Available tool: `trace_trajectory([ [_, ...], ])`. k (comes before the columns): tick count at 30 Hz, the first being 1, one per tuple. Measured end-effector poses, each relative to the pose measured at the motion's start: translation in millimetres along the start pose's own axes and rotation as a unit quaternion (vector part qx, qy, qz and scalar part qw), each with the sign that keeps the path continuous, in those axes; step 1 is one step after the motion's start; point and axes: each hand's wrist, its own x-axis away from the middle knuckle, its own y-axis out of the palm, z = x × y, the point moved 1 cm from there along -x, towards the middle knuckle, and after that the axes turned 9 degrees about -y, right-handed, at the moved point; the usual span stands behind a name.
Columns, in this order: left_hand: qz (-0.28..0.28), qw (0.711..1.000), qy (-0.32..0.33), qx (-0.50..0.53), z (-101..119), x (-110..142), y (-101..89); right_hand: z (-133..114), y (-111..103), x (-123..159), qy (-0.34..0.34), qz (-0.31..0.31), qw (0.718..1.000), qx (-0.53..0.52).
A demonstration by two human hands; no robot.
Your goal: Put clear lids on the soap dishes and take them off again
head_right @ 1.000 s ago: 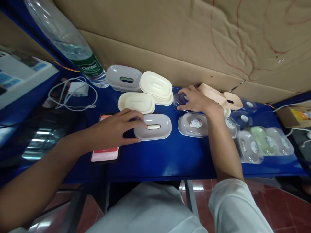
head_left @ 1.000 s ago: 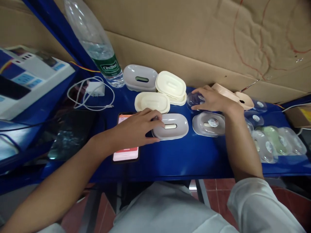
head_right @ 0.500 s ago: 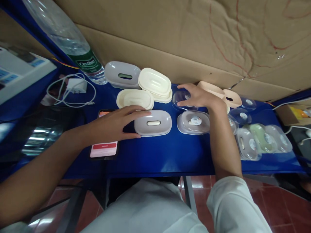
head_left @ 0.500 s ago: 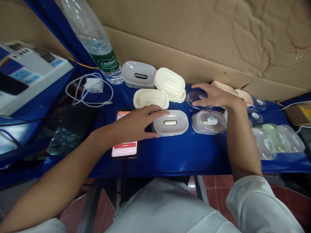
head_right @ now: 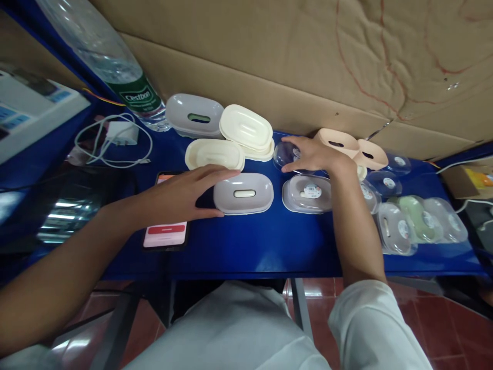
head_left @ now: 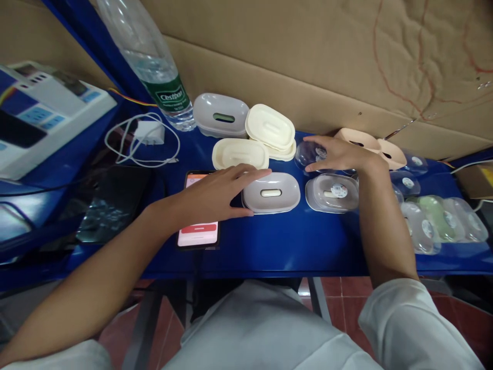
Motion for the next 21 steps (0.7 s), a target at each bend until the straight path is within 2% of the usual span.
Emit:
trace_trajectory([
  [4,0.019,0.998,-0.019,0.057,3.1,2.5,1.6,-33.1,-11.5,18.1,-0.069,0.079,0.994,0.008],
  [6,0.033,0.994,-0.024,0.098,4.1,3.1,3.9,-59.1,-9.6,27.4,-0.135,0.067,0.989,0.003],
  [9,0.059,0.988,-0.031,0.136,3.7,2.0,8.1,-95.1,9.4,32.5,-0.208,0.021,0.978,0.007],
  [12,0.078,0.986,-0.031,0.144,2.7,0.0,11.1,-118.1,38.0,25.9,-0.223,0.028,0.974,0.030],
  [16,0.076,0.989,-0.012,0.128,3.8,-0.3,10.9,-131.1,63.8,13.4,-0.253,0.043,0.964,0.071],
  [21,0.051,0.991,-0.010,0.124,5.3,1.6,9.7,-124.6,59.1,11.3,-0.248,0.036,0.965,0.083],
])
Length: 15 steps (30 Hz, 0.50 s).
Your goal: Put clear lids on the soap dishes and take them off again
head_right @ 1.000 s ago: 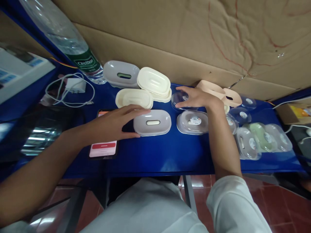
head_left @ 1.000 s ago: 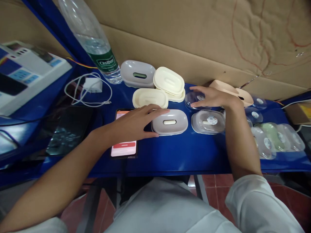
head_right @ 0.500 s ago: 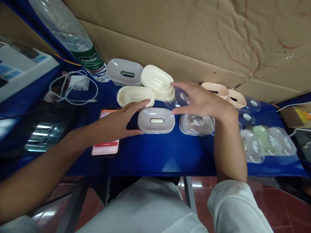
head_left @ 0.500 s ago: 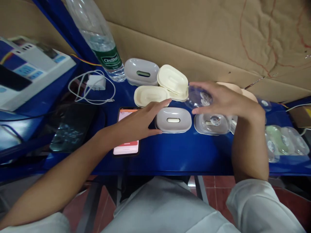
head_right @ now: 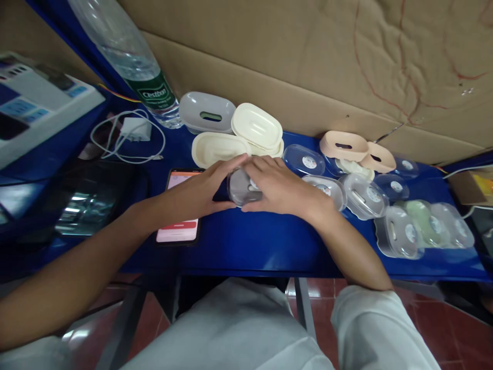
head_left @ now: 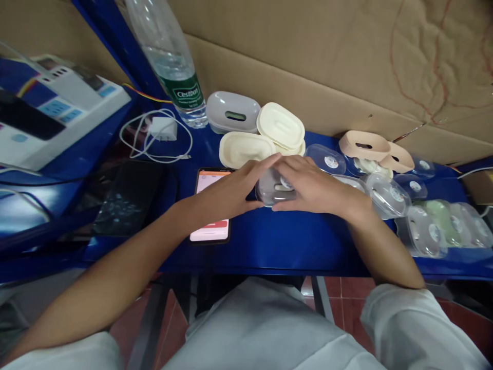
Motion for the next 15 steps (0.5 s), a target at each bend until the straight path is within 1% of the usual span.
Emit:
trace_trajectory([
  [3,-0.002,1.000,0.006,-0.007,-3.0,0.3,2.0,3.4,-0.8,5.2,0.017,-0.010,1.000,-0.013],
  [6,-0.002,1.000,0.012,-0.019,-5.7,0.5,4.4,-0.6,6.7,5.8,0.040,-0.008,0.999,-0.007],
  [12,-0.010,1.000,-0.002,-0.021,-2.5,0.9,3.0,-7.6,18.7,-1.7,0.027,-0.026,0.998,0.044],
  [15,-0.010,1.000,-0.002,-0.023,-1.5,0.3,3.0,-8.2,24.7,-2.6,0.031,-0.002,0.997,0.064],
])
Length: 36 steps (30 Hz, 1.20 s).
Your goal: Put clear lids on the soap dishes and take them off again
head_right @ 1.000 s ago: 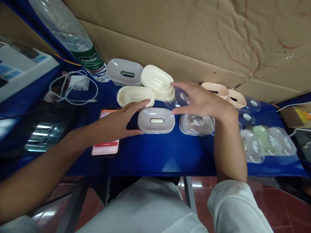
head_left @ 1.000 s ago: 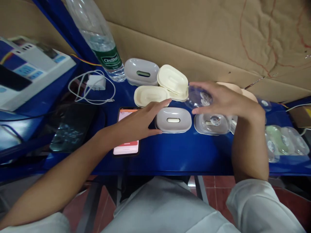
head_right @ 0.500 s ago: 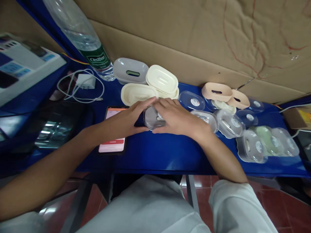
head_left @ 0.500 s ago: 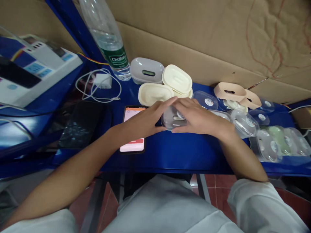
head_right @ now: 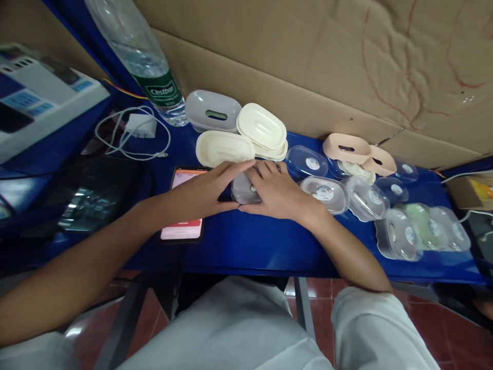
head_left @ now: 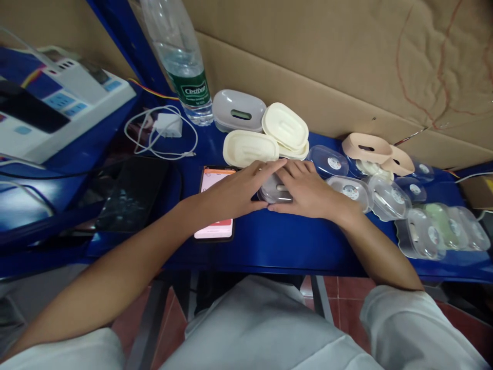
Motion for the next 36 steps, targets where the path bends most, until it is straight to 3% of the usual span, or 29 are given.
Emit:
trace_trajectory([
  [7,-0.014,0.999,-0.007,-0.040,4.4,0.9,-2.4,-18.8,13.1,16.4,0.023,0.074,0.997,0.029],
  [11,-0.022,0.999,0.007,-0.048,5.9,1.3,-6.5,-20.8,18.9,22.2,0.025,0.130,0.991,-0.002],
  [16,-0.020,0.999,0.011,-0.048,0.9,0.4,-4.6,-19.7,23.1,21.9,0.082,0.209,0.973,-0.052],
  [27,-0.023,0.999,0.013,-0.047,-2.1,-0.5,-3.3,-26.2,28.1,21.7,0.156,0.285,0.942,-0.080],
  [32,-0.022,0.998,0.031,-0.053,-2.2,-0.1,-2.5,-24.0,32.2,21.0,0.165,0.305,0.930,-0.121],
  [36,-0.022,0.998,0.003,-0.064,1.0,-0.6,-2.7,-20.6,31.6,23.8,0.144,0.327,0.926,-0.121],
])
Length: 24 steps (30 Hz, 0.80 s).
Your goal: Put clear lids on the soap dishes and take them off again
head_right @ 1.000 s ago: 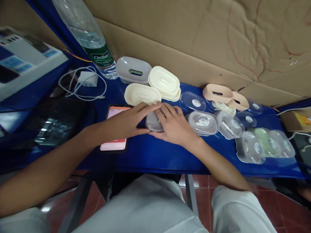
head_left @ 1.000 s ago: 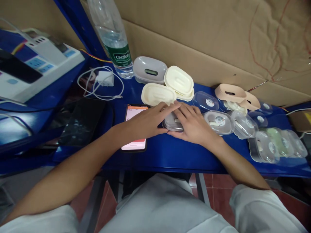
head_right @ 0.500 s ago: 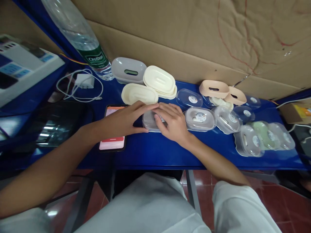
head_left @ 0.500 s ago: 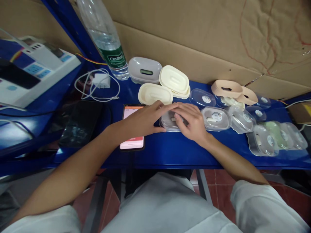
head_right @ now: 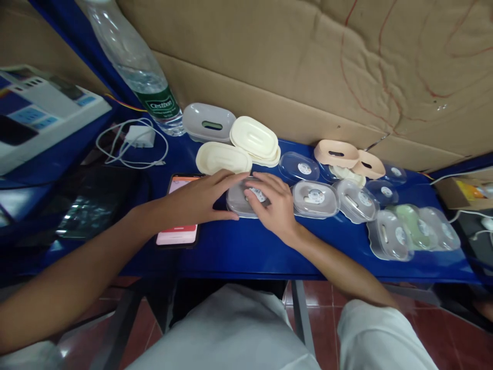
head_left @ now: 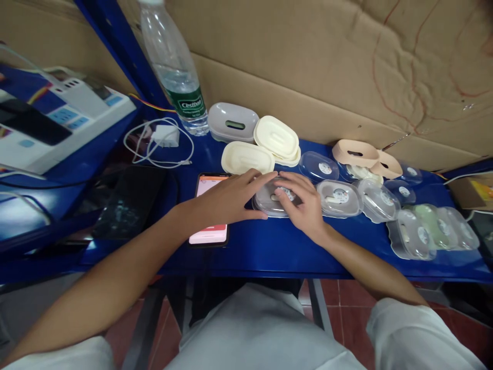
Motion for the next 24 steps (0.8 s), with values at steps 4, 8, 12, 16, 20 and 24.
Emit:
trace_trajectory([
  [4,0.013,1.000,0.006,-0.004,-1.9,-1.7,1.9,7.3,-7.0,7.0,-0.107,-0.089,0.989,0.057],
  [8,0.018,1.000,0.010,-0.015,-4.6,-2.2,4.4,13.2,-11.2,17.0,-0.164,-0.114,0.973,0.112],
  [12,0.017,0.999,0.011,-0.026,-4.4,-1.6,4.6,11.9,-14.8,13.9,-0.161,-0.158,0.966,0.126],
  [16,0.010,0.999,0.012,-0.034,-3.4,-1.5,3.2,14.7,-17.7,7.8,-0.145,-0.191,0.966,0.099],
  [20,0.006,0.999,0.011,-0.046,-2.0,-1.4,2.0,17.5,-17.5,11.4,-0.124,-0.186,0.970,0.097],
  [24,0.000,0.998,0.011,-0.054,-1.7,-1.4,2.4,10.5,-18.9,15.0,-0.151,-0.204,0.956,0.148],
])
